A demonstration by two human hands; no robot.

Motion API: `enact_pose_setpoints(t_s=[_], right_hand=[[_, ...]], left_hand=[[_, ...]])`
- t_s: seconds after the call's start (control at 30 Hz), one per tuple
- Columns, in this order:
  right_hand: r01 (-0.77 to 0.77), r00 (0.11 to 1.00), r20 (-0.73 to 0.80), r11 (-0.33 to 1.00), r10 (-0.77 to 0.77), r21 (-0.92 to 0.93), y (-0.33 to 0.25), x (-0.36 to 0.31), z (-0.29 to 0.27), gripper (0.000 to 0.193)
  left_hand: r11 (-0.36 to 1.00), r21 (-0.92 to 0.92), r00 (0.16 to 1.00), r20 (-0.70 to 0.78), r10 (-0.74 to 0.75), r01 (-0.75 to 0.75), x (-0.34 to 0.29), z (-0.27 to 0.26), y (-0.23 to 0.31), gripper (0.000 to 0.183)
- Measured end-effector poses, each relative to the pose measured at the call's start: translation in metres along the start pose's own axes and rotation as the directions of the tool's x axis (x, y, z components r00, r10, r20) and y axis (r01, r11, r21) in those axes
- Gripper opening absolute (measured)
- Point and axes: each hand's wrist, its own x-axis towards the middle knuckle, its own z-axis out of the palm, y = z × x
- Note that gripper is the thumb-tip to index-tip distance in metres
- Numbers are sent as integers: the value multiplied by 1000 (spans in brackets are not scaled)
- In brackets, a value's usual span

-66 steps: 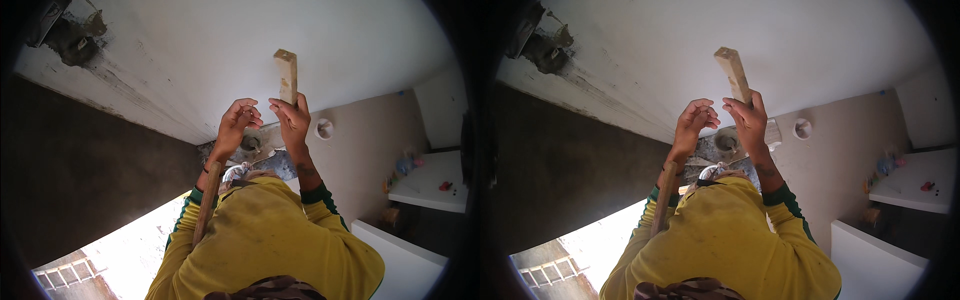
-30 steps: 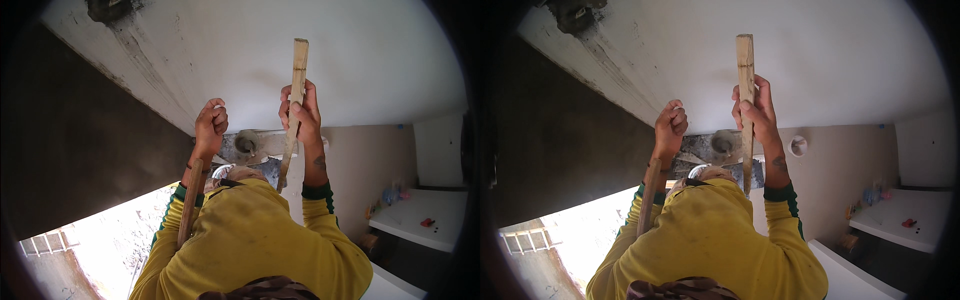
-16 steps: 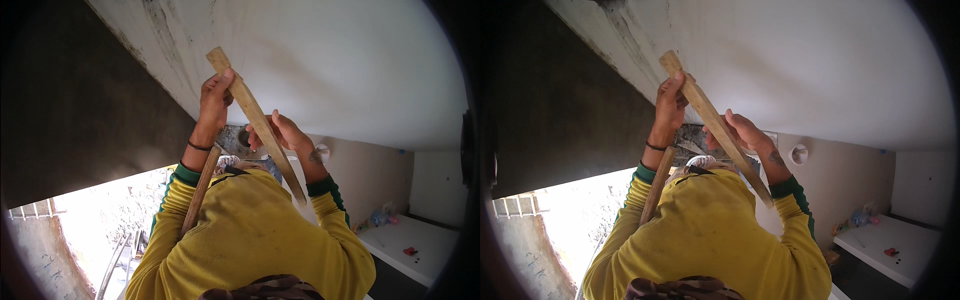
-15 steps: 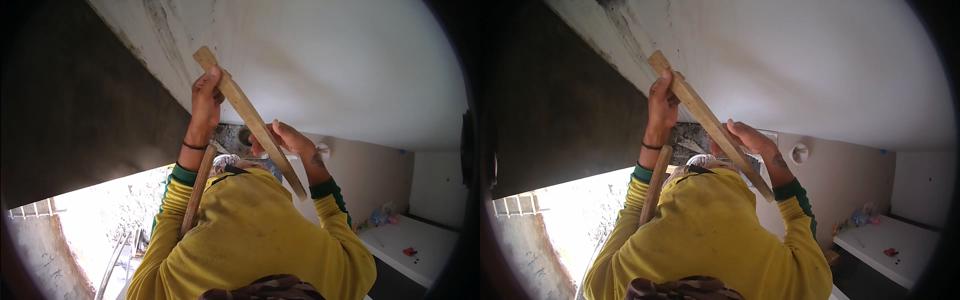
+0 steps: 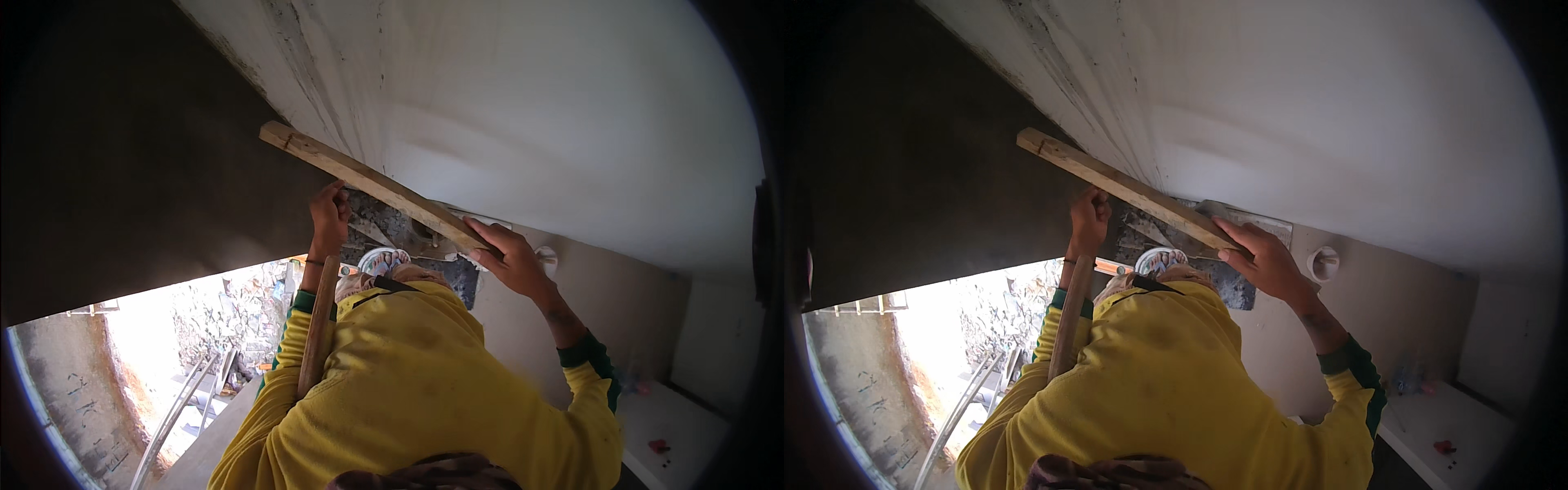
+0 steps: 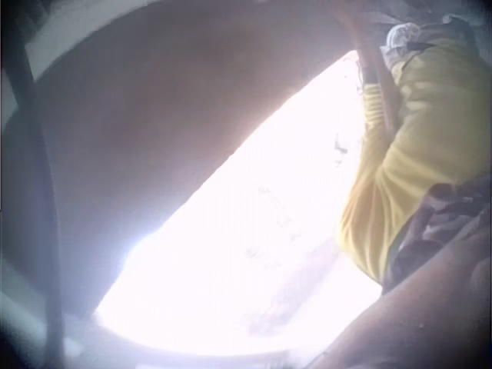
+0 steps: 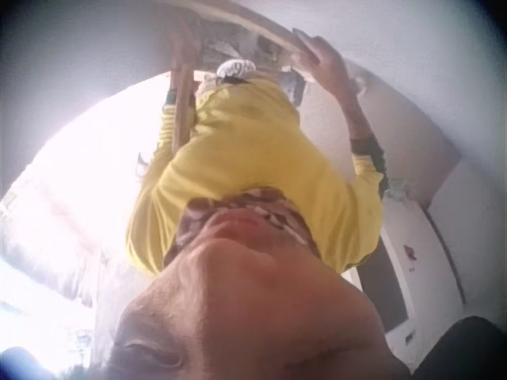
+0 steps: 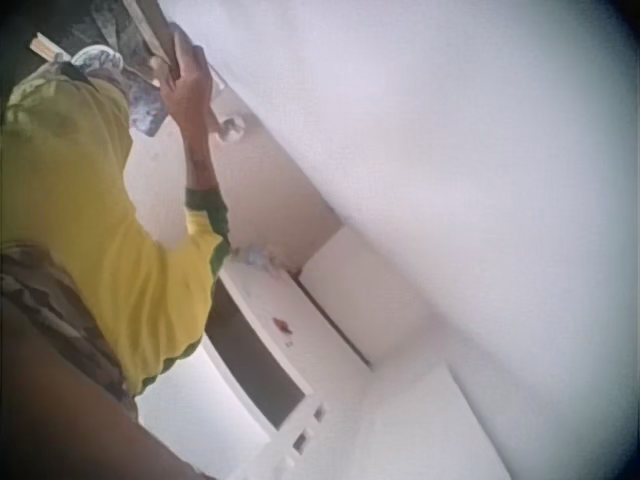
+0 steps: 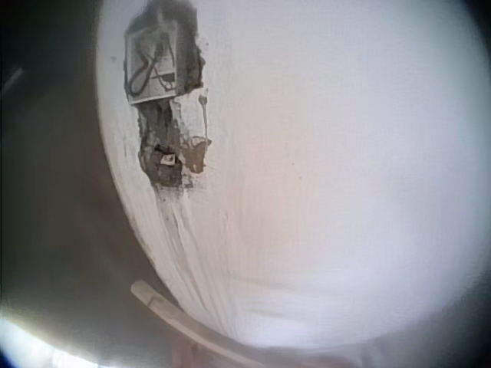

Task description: The person uses a spirit level and a wooden stick to align and secure an electrical box in a wall opening. They repeatedly check the level, adjust the box, and tap the stick to set it in place.

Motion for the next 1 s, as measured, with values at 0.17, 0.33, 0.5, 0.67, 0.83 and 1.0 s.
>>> enact_pose_setpoints(t_s=[0.17,0.33,0.5,0.67,0.83,1.0], right_hand=[[159,850,-402,893,-341,-421,-8,37,-49,55],[122,874,-276,731,-399,-671,-18,59,-79,51],[242,916,-32,616,-399,-750,-9,68,-95,47],[277,891,-11,562,-454,-780,-14,64,-95,51],[727,685,75,675,-724,-124,-73,71,14,56],[682,270,516,540,-813,493,-115,112,104,43]], left_hand=[[945,186,957,-64,284,-268,-22,53,44,25],[-149,602,258,535,805,-785,-76,97,95,31],[-445,563,411,821,396,-697,-84,110,84,39],[-482,594,610,779,144,-644,-77,118,80,31],[-377,531,527,841,125,-759,-49,106,54,32],[-345,468,484,874,43,-814,-29,97,17,32]])
